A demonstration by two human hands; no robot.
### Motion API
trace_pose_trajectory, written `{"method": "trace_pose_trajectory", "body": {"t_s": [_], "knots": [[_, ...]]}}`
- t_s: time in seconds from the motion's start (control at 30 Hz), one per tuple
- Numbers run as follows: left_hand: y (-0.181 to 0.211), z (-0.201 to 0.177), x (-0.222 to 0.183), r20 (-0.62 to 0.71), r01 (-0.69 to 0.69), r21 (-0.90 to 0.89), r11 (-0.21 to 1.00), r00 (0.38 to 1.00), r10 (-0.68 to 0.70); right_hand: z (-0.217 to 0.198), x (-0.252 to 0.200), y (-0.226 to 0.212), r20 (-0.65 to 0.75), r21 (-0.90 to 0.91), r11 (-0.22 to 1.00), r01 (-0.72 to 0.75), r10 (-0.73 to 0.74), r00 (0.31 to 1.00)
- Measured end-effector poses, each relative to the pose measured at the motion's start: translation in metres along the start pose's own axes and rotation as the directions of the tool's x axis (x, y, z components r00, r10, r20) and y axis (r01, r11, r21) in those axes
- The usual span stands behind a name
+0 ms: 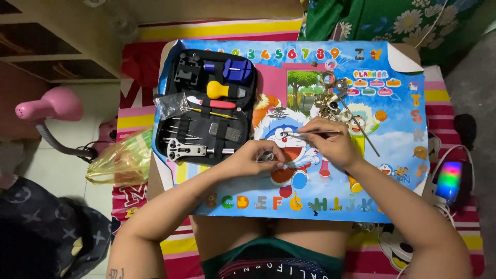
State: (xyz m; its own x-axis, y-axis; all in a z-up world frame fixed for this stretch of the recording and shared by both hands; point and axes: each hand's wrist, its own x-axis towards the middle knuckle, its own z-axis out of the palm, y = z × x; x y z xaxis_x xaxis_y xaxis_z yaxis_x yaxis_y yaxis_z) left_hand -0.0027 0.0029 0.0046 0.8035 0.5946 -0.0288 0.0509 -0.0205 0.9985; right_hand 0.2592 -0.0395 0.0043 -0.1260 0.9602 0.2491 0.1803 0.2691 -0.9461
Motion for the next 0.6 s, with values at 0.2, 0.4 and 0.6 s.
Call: {"method": "trace_pose_trajectory", "body": {"t_s": [0.2,0.4,0.6], "knots": [[-0.005,0.001,-0.003,-0.004,-0.016,0.024,1.000,1.000,0.016,0.010,-0.018,0.012,-0.045,0.335,0.938,0.094,-0.084,0.995],[-0.005,0.001,-0.003,0.002,-0.012,0.010,1.000,1.000,0.012,0.013,-0.012,-0.013,0.031,0.189,0.973,0.132,-0.140,0.990],[0.001,-0.001,-0.002,0.020,0.006,-0.003,1.000,1.000,-0.006,-0.017,-0.001,-0.006,0.077,-0.067,0.996,0.053,-0.048,0.996]]}}
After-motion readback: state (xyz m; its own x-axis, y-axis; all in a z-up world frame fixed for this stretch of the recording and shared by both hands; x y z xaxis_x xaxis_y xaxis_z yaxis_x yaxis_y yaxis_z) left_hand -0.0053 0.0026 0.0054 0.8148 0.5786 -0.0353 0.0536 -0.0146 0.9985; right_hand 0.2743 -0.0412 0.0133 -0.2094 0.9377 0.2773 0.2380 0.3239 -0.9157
